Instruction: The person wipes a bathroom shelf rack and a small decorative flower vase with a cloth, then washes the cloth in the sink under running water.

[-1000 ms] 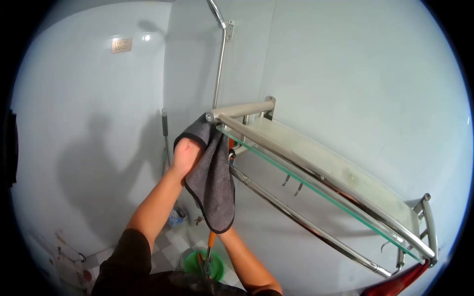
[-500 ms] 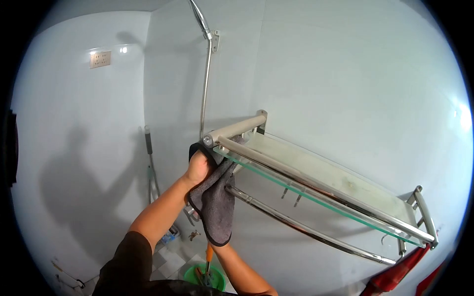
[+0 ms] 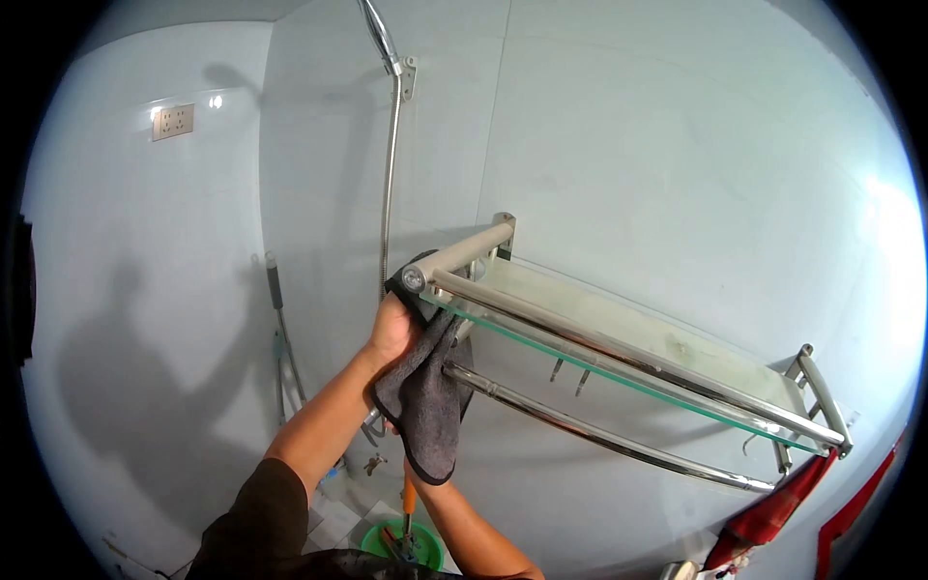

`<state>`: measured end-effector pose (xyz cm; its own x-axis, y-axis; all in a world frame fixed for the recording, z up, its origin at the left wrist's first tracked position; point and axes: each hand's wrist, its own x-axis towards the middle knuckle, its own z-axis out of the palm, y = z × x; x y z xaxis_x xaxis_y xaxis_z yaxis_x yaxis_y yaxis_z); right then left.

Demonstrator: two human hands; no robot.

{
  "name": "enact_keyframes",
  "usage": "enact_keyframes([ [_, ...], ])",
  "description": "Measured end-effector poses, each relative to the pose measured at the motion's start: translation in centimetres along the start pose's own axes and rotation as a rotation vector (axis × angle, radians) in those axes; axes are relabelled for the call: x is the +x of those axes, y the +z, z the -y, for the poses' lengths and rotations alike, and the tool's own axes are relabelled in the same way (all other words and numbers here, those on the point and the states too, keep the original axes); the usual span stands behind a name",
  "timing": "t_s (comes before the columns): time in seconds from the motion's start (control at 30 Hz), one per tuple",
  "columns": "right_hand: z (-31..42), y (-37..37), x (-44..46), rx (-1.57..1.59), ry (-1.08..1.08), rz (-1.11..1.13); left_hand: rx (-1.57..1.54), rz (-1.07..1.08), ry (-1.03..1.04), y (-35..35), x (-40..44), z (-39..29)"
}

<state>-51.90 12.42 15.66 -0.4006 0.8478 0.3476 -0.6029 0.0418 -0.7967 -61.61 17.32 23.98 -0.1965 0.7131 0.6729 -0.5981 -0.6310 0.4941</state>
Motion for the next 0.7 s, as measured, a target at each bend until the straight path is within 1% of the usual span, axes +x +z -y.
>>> enact_keyframes([
  [0.03,0.0,0.1,-0.3,0.076,-0.022,-0.027,-0.077,0.000,-0.012,0.1,0.0,-0.1],
  [0.17,0.1,-0.6,-0.4,0.086,0.027,0.012,-0.102,0.000,-0.062,-1.2,-0.7,-0.4],
  [0.23,-1.1,-2.3,-0.6,-0.089,-0.052,0.116,-0.151,0.071,-0.037,-0.3,-1.7,-1.0],
  [0.27,-0.9,-2.5,-0.6,-0.089,-0.051,0.111,-0.081,-0.054,-0.039,0.9,-2.2,-1.6],
  [0.3,-0.6,-2.7,-0.6,-0.485,-0.346,0.087,-0.084,-0.057,-0.044,0.4,-2.5,-1.4],
  [0.33,-0.4,-2.9,-0.7,-0.881,-0.641,0.060,0.027,-0.074,0.005,-0.6,-2.7,-1.1],
  [0.37,-0.4,-3.4,-1.1,-0.886,-0.638,0.058,0.138,-0.092,0.056,-1.3,-3.0,-1.0],
  [0.43,-0.8,-4.7,-2.5,-0.945,-0.321,0.180,0.151,-0.112,0.040,-2.3,-3.7,-1.0],
  [0.47,-0.3,-4.5,-2.9,-1.062,-0.329,0.190,0.274,-0.146,0.102,-2.5,-4.2,-0.9],
  [0.5,0.4,-4.0,-3.3,-1.063,-0.327,0.189,0.397,-0.178,0.164,-2.6,-4.8,-0.8],
  [0.53,1.3,-3.4,-3.5,-1.027,-0.306,0.210,0.374,-0.143,0.249,-2.7,-5.4,-0.5],
  [0.57,0.9,-3.8,-3.6,-1.008,-0.296,0.219,0.811,0.004,0.415,-4.4,-5.9,-0.5],
  [0.6,0.5,-4.3,-3.8,-0.990,-0.286,0.227,1.316,0.111,0.691,-4.1,-6.3,-1.2],
  [0.63,-2.0,-6.4,-3.8,-0.929,-0.213,0.242,1.818,0.229,0.969,-3.3,-6.7,-1.9],
  [0.67,-3.3,-7.7,-3.9,-0.868,-0.140,0.256,1.493,0.118,0.601,-1.8,-7.2,-2.0],
  [0.7,-1.8,-7.0,-4.0,-0.869,-0.141,0.252,1.490,0.120,0.601,-0.8,-7.3,-2.3],
])
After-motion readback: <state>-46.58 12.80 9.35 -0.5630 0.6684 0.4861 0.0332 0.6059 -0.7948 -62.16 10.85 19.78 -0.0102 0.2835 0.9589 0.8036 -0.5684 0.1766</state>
